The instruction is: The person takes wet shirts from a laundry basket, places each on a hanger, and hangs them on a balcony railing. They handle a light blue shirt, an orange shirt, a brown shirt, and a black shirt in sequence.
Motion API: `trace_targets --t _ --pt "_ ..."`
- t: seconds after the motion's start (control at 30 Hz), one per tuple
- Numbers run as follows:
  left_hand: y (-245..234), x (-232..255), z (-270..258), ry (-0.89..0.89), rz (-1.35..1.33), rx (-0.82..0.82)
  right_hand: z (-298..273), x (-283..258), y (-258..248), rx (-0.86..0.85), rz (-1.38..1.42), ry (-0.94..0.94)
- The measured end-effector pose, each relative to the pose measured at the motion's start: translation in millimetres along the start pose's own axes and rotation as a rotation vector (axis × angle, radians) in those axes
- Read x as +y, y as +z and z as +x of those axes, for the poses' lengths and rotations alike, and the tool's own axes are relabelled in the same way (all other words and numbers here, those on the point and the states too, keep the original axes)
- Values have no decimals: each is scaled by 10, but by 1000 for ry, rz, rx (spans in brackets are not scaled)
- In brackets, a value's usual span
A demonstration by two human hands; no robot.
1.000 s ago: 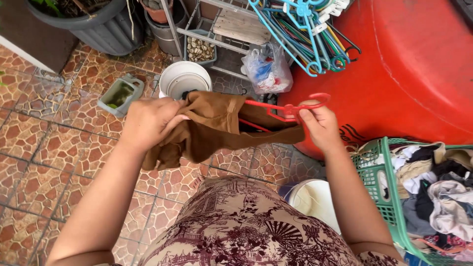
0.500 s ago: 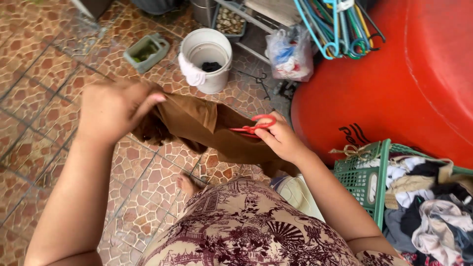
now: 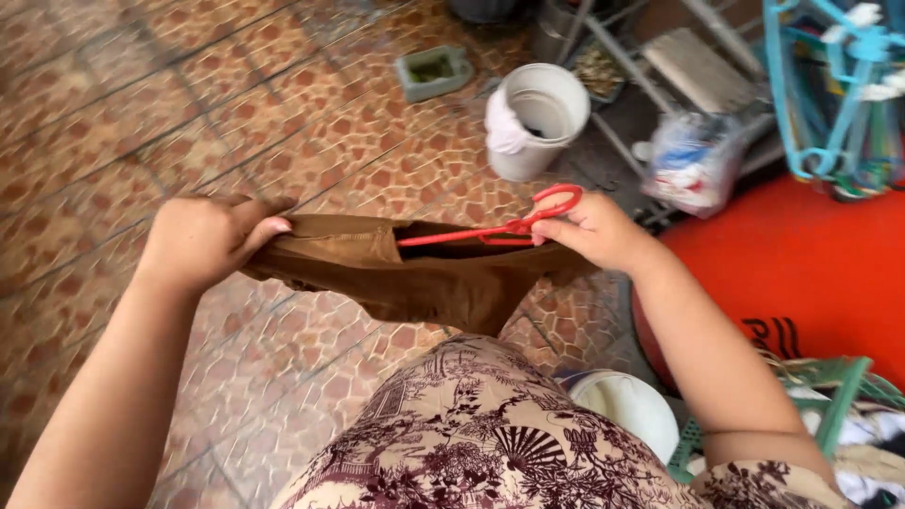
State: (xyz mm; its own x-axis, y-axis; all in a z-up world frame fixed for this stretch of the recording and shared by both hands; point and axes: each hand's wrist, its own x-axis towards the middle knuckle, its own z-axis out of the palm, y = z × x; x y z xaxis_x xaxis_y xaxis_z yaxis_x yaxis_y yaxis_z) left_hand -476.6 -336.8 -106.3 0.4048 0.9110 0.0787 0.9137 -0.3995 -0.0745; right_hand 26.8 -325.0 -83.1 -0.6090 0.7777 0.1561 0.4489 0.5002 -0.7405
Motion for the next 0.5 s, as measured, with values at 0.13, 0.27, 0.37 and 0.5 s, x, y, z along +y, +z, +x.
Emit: trace_targets --t 0.13,0.27,0.37,0.5 --pt "146 -674 -1199 -177 146 100 648 -252 586 -294 74 -47" --pt "-1 -929 -2098 -360 160 108 1236 -648 1341 -513 73 -29" --pt "-150 -1123 -2627 -365 119 232 1681 -956 1843 -480 34 -39" --pt "-295 -1395 -3275 -565 75 240 2235 -1302 2440 -468 69 -211"
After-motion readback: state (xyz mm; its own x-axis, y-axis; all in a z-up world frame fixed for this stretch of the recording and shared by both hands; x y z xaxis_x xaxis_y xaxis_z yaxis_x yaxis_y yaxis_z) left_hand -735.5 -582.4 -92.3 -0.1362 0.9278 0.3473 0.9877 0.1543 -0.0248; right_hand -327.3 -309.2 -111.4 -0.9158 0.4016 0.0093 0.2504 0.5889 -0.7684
